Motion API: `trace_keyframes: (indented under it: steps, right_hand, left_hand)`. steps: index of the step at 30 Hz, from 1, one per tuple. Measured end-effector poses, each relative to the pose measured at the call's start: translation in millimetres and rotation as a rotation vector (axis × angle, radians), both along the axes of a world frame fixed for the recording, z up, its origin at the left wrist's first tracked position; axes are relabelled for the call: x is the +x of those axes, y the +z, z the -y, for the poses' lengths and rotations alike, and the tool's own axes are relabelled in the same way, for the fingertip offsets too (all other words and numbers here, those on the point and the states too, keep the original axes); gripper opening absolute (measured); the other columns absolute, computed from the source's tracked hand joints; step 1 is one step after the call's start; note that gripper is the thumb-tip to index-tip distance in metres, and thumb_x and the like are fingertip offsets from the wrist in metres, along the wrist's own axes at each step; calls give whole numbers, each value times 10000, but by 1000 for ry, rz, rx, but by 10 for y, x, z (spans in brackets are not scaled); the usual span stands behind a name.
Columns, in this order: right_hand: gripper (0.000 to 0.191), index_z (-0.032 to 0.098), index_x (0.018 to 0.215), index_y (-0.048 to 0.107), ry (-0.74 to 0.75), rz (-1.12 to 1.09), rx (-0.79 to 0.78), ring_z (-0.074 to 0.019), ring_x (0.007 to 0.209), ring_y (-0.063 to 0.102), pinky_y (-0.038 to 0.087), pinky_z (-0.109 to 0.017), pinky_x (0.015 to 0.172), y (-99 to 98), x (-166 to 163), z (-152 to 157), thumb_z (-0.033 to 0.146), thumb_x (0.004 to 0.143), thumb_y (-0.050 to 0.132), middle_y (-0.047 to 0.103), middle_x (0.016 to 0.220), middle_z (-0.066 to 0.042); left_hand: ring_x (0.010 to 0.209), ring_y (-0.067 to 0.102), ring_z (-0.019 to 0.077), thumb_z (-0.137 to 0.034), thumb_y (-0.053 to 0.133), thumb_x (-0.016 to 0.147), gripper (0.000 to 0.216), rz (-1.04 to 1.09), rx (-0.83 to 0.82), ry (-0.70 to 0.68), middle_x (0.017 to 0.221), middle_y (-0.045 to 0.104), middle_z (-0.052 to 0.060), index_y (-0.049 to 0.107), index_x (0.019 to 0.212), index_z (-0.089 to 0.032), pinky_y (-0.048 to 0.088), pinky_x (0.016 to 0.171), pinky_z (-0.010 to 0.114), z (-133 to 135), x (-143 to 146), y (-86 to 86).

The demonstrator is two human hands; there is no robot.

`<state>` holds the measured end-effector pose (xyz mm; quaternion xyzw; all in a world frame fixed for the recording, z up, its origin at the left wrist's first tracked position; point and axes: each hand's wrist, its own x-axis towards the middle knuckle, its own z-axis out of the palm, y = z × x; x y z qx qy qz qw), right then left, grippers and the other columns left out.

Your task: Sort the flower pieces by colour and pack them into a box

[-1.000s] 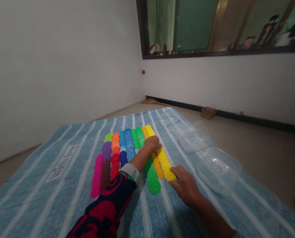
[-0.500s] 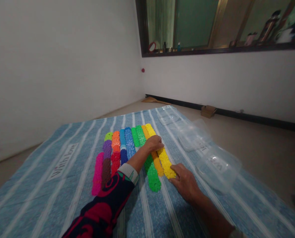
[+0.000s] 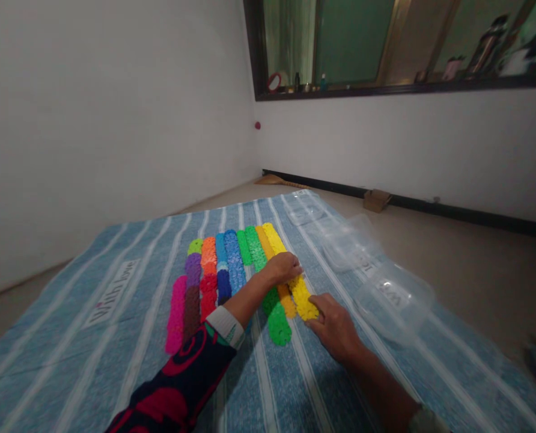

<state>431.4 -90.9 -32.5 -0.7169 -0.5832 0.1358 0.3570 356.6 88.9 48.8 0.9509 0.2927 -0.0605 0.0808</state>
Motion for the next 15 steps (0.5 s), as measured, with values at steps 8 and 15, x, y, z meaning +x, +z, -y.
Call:
trace_keyframes:
  steps: [8, 15]
  right_hand:
    - [364, 177, 1107, 609, -9, -22, 54, -168, 773, 572, 458, -303, 737, -16, 3, -14, 129, 747, 610, 604, 961, -46]
    - [339, 176, 1059, 588, -61, -14, 82, -161, 737, 552, 457, -302, 719, -46, 2, -38, 122, 725, 612, 598, 937, -41]
  left_hand:
    - [850, 641, 211, -465, 510, 851, 391, 60, -99, -61, 912, 712, 100, 700, 934, -134, 443, 709, 258, 76, -67, 6]
    - [936, 640, 225, -367, 539, 822, 353, 76, -119, -48, 1002, 711, 99, 681, 1057, -145, 459, 790, 272, 174, -74, -29]
